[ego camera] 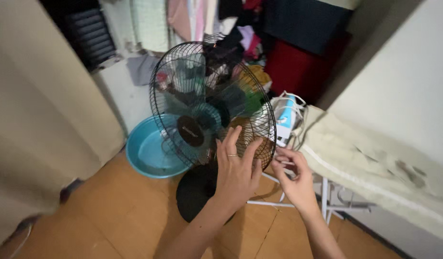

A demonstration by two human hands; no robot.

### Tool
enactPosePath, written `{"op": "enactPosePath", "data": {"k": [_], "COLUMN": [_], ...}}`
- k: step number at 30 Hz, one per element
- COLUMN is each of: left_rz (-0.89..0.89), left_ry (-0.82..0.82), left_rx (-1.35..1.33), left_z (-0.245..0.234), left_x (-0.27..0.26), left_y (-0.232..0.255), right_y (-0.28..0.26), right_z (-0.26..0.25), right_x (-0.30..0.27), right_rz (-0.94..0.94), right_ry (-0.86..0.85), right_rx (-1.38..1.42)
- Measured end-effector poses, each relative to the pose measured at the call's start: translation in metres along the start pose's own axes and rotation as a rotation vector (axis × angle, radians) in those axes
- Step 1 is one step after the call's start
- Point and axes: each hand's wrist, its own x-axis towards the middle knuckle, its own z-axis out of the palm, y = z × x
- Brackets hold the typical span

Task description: The person assembles a standing fan by attaching the front wire cage to the fan body. They align the cage, secure it with a central knob, and tighten the fastener by hand.

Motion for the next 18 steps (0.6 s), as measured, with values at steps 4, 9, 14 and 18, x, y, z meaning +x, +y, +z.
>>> {"op": "enactPosePath", "data": {"k": [4, 9, 14, 18], "left_rz": [0.046, 0.041, 0.056, 0.049], "left_ry": [-0.067, -0.125, -0.164, -0.197], "left_rx": [-0.045, -0.236, -0.29, -0.297], "left_z": [-0.021, -0.062, -0.104, -0.125], "left_x": [0.002, -0.006, -0.016, -0.019], "left_y": [-0.017, -0.047, -0.083, -0.103], "right_y": [-0.023, -0.063, -0.094, -0.107], "right_z": [0.021, 0.057, 0.104, 0.133], "right_x": [-0.006, -0.023, -0.044, -0.062], "right_rz": [0.1, -0.084, 0.027, 0.029], "right_ry": [0.178, 0.334, 0.374, 0.371], "right_rx": [-0.125, -0.475, -0.38, -0.433]}}
